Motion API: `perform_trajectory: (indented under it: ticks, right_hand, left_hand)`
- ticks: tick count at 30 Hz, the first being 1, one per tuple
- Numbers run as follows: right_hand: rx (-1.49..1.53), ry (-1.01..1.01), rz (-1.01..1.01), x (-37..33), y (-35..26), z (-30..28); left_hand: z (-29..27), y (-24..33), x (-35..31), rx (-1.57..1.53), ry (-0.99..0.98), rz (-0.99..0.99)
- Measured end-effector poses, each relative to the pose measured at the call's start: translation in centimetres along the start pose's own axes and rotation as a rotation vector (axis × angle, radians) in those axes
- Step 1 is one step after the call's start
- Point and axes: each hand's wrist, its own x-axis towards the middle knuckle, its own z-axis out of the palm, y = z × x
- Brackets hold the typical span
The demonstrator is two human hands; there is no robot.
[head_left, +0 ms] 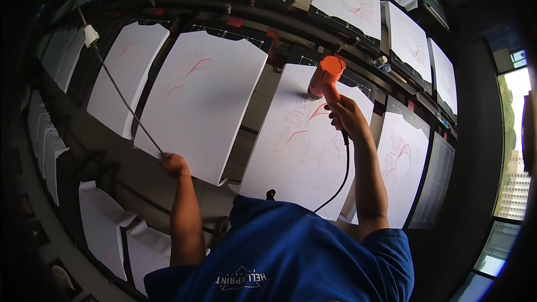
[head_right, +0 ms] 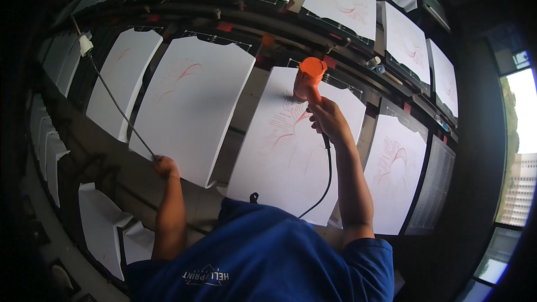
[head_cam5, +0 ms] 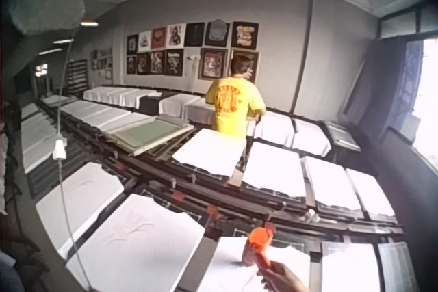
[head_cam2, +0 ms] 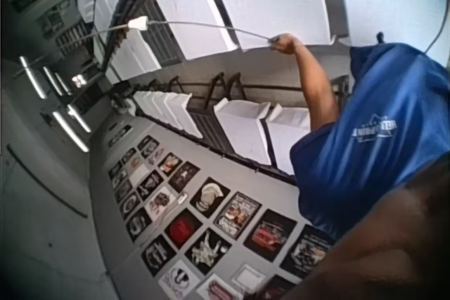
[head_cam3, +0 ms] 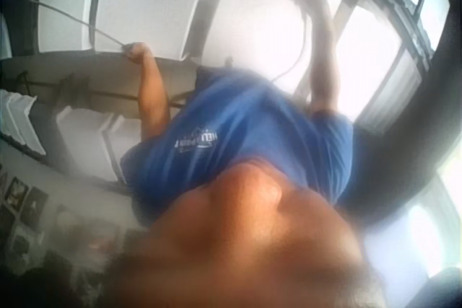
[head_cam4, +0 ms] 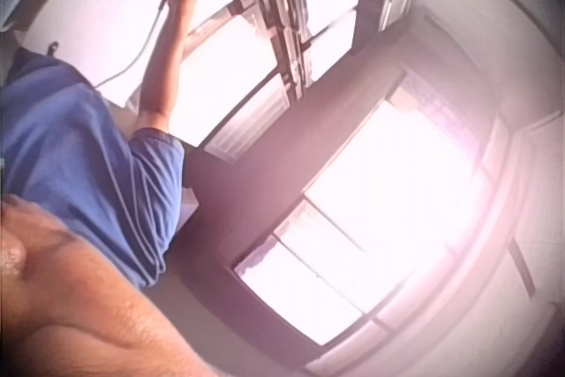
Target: The person uses an orange heat gun to apply heat to a white t-shirt with a red design, which is laid flat on a workbench. They move the heat gun systematically across the surface of the shirt while occasionally using their left hand to hold the garment or adjust the power cord.
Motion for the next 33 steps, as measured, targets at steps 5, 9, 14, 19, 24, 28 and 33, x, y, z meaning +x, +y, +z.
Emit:
perform_trajectory:
  ticks: [5,9,14,19,24,28,33]
  right_hand:
    - [0.086,-0.051,-0.015,1.4,-0.2,0.0]
    - [0.127,-0.027,-0.086,2.4,-0.2,1.0]
    - [0.005,-0.087,-0.026,1.7,-1.0,1.4]
    - [-0.065,-0.099,0.011,-0.9,-0.9,1.5]
    - [-0.074,-0.105,0.044,-3.1,-0.5,1.3]
    - [-0.182,-0.053,0.074,-4.5,-0.3,1.7]
    - [-0.065,-0.138,0.05,-4.4,-0.3,2.6]
  left_hand:
    - [0.8,-0.6,0.7,0.069,0.029,0.007]
    - [0.9,-0.5,0.7,0.092,0.005,0.023]
    - [0.4,-0.2,0.4,0.079,-0.018,-0.012]
    - [0.2,-0.8,0.9,0.055,-0.063,0.025]
    - [0.1,-0.1,0.6,0.106,-0.073,0.01]
    - [-1.4,1.1,-0.6,0.077,-0.084,0.065]
    - [-1.0,0.9,0.0,0.107,-0.049,0.002]
